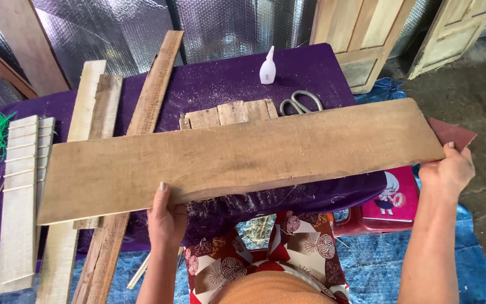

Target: Sanding a rough wooden board by hand using sandpaper to smooth the surface.

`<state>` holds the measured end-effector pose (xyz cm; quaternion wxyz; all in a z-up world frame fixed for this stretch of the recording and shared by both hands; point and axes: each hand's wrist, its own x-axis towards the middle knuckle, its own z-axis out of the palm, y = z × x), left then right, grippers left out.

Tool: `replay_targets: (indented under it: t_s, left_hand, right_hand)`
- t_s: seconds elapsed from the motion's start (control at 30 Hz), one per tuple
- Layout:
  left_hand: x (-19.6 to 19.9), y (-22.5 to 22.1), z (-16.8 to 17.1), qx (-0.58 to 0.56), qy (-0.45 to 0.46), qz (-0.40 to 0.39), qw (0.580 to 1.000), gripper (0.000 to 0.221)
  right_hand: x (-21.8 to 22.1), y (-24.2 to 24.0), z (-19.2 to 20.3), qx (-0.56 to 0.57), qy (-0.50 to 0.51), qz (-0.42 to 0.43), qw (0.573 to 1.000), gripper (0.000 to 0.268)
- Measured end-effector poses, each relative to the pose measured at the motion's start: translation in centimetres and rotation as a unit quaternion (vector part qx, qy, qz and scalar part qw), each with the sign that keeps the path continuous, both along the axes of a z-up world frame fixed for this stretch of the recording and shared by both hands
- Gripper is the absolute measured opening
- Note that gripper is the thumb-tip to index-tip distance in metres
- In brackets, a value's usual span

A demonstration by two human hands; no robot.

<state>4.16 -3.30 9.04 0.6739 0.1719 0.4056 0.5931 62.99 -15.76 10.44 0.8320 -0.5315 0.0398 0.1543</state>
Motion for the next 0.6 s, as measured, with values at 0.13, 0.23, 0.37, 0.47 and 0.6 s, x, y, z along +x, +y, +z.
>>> replay_targets:
  t_s: [0.13,0.23,0.37,0.47,0.6]
  left_hand:
    - [-1.4,-0.1,6.6,0.06,-0.022,0.042,0.997,0.016]
    - [-1.1,-0.3,13.9,0.111,-0.036,0.088,0.989,0.031]
    - [-3.7,1.2,18.8,0.109,-0.05,0.154,0.981,0.03]
    - [-4.3,1.2,19.0,0.098,-0.059,0.141,0.983,0.027]
    - [-3.9,0.7,17.3,0.113,-0.067,0.163,0.978,0.006]
  right_hand:
    - [-2.3,1.7,0.0,0.048,-0.057,0.031,0.997,0.02]
    - [-6.1,3.3,0.0,0.041,-0.074,0.069,0.994,0.024]
    - [-12.2,5.8,0.5,-0.026,-0.039,0.146,0.988,0.018]
    - [-13.1,6.4,-1.3,-0.04,-0.098,0.156,0.982,0.014]
    - [-12.6,6.6,-1.9,-0.11,-0.196,0.16,0.961,0.011]
